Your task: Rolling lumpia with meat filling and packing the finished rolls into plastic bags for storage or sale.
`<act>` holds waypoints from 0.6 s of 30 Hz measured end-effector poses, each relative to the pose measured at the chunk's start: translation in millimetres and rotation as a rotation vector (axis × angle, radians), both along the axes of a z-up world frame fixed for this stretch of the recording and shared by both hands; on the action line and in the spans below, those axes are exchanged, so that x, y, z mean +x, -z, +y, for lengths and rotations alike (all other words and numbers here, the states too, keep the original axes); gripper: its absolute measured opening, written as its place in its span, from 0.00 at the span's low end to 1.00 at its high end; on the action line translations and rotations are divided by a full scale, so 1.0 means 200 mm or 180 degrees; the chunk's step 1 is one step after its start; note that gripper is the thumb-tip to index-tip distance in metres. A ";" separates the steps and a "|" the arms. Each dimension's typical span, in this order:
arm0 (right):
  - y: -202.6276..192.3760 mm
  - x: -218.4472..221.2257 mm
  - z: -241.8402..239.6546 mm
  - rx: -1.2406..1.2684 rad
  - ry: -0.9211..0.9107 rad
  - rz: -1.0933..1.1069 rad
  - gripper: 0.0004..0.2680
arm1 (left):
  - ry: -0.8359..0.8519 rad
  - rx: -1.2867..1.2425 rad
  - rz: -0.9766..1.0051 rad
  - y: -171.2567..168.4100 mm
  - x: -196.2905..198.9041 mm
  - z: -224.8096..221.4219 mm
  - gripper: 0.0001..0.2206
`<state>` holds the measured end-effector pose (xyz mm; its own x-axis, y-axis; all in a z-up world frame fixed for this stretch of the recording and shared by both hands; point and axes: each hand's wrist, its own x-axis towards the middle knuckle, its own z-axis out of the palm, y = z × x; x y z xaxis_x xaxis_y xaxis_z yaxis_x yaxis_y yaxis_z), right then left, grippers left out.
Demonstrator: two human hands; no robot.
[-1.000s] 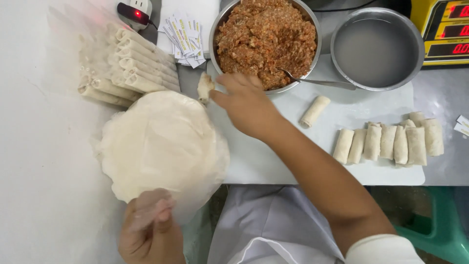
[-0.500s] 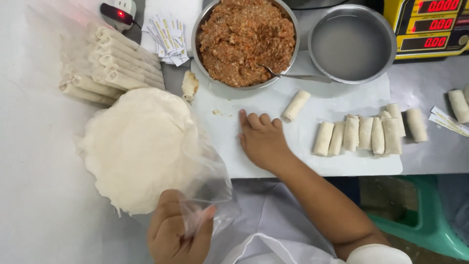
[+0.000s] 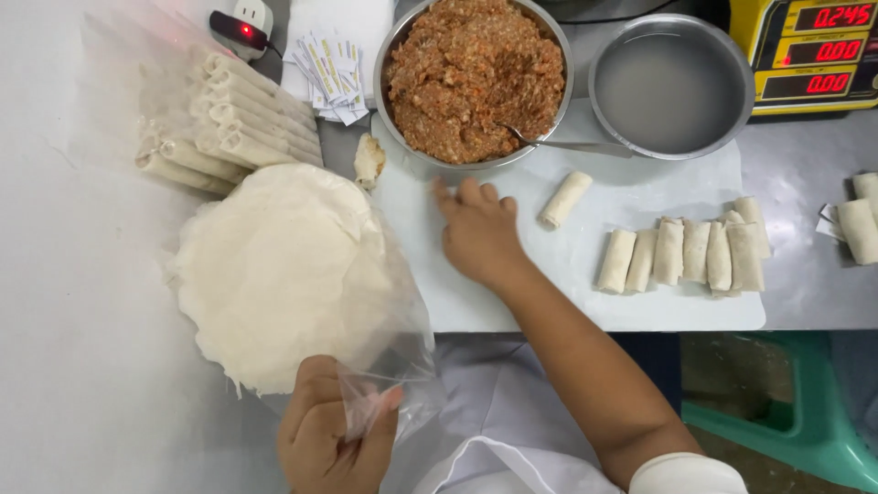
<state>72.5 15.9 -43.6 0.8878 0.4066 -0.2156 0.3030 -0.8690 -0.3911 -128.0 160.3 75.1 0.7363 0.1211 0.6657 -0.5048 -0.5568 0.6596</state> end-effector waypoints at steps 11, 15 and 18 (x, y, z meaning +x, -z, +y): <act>0.12 0.02 0.14 0.0270 -0.0322 -0.0168 0.25 | 0.0207 -0.0062 -0.0027 0.14 0.02 0.06 0.12; 0.34 -0.01 0.24 -0.0019 -0.0209 -0.2209 0.23 | -0.0028 0.0144 0.0194 0.07 0.00 0.05 0.11; 0.30 -0.07 0.18 -0.0208 -0.0417 -0.2521 0.22 | -0.0007 0.0064 0.0239 0.11 0.00 0.08 0.11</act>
